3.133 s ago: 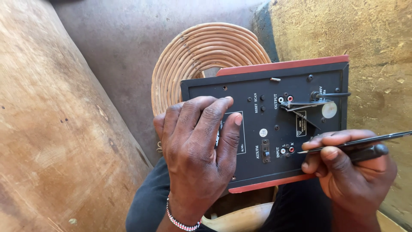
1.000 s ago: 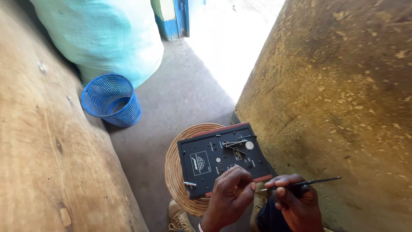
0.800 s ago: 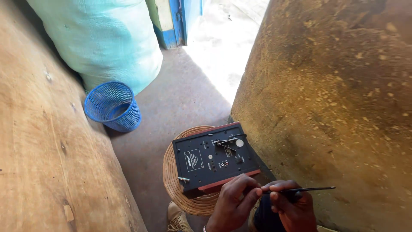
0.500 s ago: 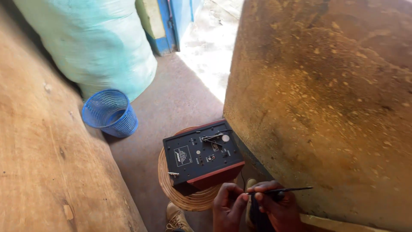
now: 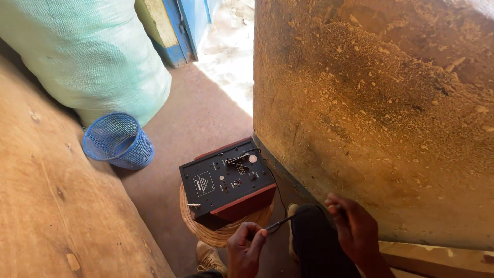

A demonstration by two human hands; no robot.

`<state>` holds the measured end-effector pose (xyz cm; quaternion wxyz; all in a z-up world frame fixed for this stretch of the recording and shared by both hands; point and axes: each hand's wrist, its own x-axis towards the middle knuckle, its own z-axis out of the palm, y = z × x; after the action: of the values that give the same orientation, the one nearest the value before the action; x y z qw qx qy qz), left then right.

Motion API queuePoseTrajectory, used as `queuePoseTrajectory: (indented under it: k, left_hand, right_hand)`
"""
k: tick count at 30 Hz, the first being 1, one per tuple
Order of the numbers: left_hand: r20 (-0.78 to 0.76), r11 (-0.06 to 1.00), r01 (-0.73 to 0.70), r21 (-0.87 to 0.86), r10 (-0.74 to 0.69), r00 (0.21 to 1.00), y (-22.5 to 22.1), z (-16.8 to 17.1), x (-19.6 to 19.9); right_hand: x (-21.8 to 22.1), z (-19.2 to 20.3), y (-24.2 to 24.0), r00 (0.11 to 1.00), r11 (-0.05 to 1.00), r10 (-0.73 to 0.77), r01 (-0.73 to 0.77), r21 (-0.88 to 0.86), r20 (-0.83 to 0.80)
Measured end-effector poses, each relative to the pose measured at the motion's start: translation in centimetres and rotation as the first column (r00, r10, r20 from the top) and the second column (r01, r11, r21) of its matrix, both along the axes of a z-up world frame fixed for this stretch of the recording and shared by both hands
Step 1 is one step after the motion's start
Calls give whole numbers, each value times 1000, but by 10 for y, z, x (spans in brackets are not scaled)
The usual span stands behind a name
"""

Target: Repairing the back panel of an electronic speaker using a probe tool to test connections

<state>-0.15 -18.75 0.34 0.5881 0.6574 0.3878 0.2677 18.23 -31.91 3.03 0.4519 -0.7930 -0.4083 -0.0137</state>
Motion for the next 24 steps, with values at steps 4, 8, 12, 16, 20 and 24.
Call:
queuePoseTrajectory:
  k: [4,8,12,16,20,24]
  left_hand:
    - [-59,996,50,80,-45,997,-11,9,9]
    - [-123,994,32,105,-19,992,-21,28,10]
    - [-80,996,-30,78,36,996,-16,14,4]
    - [-47,998,-57,39,59,997,-5,19,1]
    - [11,969,-143,203,143,990,17,13,8]
    - [102,764,-255,593,244,965,49,-2,10]
  right_hand:
    - [-16,10,18,901,953,303,-281,-116,310]
    - [-39,1,27,843,830,535,-536,-154,-51]
    - [-41,-7,39,793,783,510,-588,-202,-334]
    - [-46,1,59,693,764,397,-613,-202,-602]
    - [-30,-9,86,749,770,489,-611,-182,-448]
    - [-6,-19,117,813,819,488,-552,-153,-318]
